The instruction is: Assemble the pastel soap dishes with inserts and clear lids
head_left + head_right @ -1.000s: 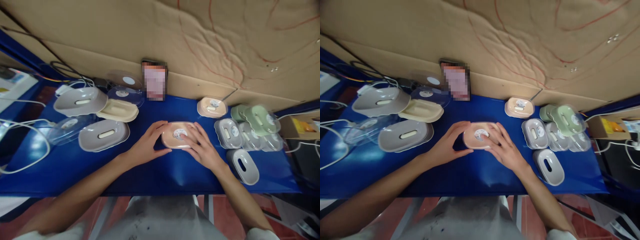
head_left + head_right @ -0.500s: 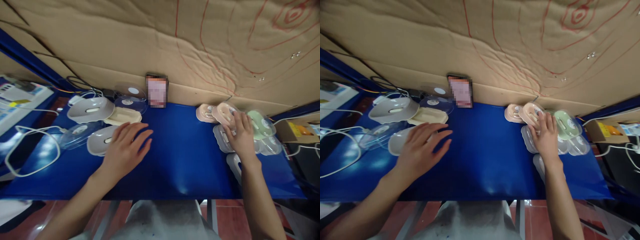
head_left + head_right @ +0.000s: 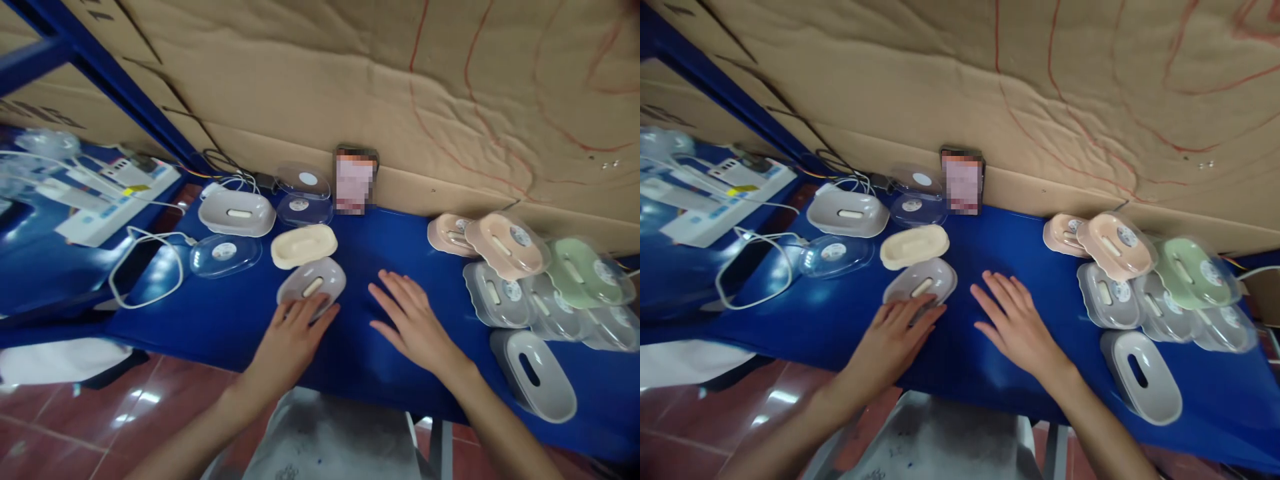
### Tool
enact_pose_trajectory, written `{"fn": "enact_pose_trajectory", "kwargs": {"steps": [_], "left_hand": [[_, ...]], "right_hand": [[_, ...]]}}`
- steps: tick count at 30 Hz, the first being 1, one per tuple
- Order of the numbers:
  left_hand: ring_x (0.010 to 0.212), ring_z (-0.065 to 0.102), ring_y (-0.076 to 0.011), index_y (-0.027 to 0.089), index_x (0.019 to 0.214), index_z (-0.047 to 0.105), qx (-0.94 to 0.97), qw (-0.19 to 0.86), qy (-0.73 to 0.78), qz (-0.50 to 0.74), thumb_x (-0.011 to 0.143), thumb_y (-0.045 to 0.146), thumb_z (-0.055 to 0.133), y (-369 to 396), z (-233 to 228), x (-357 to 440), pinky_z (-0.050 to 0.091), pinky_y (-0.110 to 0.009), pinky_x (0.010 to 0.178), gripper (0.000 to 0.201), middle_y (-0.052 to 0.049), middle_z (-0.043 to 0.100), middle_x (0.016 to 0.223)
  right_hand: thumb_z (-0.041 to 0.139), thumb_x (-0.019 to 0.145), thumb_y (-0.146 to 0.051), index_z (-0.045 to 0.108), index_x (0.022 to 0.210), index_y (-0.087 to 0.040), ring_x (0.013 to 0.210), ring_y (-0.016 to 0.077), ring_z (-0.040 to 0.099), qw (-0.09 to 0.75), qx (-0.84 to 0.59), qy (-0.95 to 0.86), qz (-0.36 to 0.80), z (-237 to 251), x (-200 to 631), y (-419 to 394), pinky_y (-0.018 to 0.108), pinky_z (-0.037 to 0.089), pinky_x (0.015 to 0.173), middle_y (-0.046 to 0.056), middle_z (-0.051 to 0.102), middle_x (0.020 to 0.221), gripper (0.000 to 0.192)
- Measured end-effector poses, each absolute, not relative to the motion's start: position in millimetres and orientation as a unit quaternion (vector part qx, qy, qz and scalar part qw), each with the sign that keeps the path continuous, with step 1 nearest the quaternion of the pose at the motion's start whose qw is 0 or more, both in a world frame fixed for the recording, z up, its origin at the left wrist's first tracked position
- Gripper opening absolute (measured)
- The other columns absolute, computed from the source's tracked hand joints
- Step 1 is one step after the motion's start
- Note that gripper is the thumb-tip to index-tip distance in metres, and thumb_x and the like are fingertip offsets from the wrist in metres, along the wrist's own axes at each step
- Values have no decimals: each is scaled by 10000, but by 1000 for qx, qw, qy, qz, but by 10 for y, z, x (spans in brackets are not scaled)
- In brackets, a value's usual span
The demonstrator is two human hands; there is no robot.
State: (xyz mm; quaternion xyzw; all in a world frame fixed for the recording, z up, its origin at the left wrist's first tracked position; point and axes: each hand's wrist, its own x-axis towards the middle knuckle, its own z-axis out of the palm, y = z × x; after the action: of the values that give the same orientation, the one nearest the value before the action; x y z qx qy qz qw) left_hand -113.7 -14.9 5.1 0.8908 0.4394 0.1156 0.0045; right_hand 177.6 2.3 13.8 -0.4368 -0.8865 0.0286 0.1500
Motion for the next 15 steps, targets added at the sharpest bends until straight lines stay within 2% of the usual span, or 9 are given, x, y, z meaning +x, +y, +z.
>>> {"fn": "enact_pose_trajectory", "kwargs": {"steps": [3,7,10,13,15], "left_hand": [[1336,648,-297,212,1455,614,920,61,356,150,987,7,506,-152,29,-929,507,-494,1115,523,-134,672,1463],[1282,664,-250,218,1462,580,911,115,325,225,1048,94,521,-20,90,-887,534,-436,1087,436,-114,707,1382],[1328,633,-311,225,1435,591,865,80,424,255,1058,175,576,188,138,-1021,529,-502,1082,381,-146,669,1425],[1412,575,-381,215,1451,583,831,44,497,247,1045,259,644,404,142,-1214,497,-584,1126,414,-190,583,1536],[1413,578,-383,220,1444,588,822,39,512,247,1054,266,635,486,137,-1304,506,-582,1119,396,-188,573,1551]], "right_hand": [[589,1091,-335,477,1626,-247,1587,303,423,142,-395,-907,34,-12,1711,-15,562,392,1286,105,449,1721,554],[567,1097,-261,640,1467,-248,1547,279,473,154,-392,-906,37,-74,1773,-26,540,374,1281,59,573,1633,378],[574,1094,-244,667,1430,-267,1521,259,502,161,-392,-904,49,-66,1817,-18,525,364,1275,40,626,1581,350],[585,1092,-248,660,1438,-279,1514,260,504,161,-394,-903,58,-43,1854,2,524,361,1264,33,632,1573,356],[595,1091,-257,660,1439,-282,1508,268,506,161,-400,-900,60,-27,1889,18,526,367,1253,36,634,1569,355]]}}
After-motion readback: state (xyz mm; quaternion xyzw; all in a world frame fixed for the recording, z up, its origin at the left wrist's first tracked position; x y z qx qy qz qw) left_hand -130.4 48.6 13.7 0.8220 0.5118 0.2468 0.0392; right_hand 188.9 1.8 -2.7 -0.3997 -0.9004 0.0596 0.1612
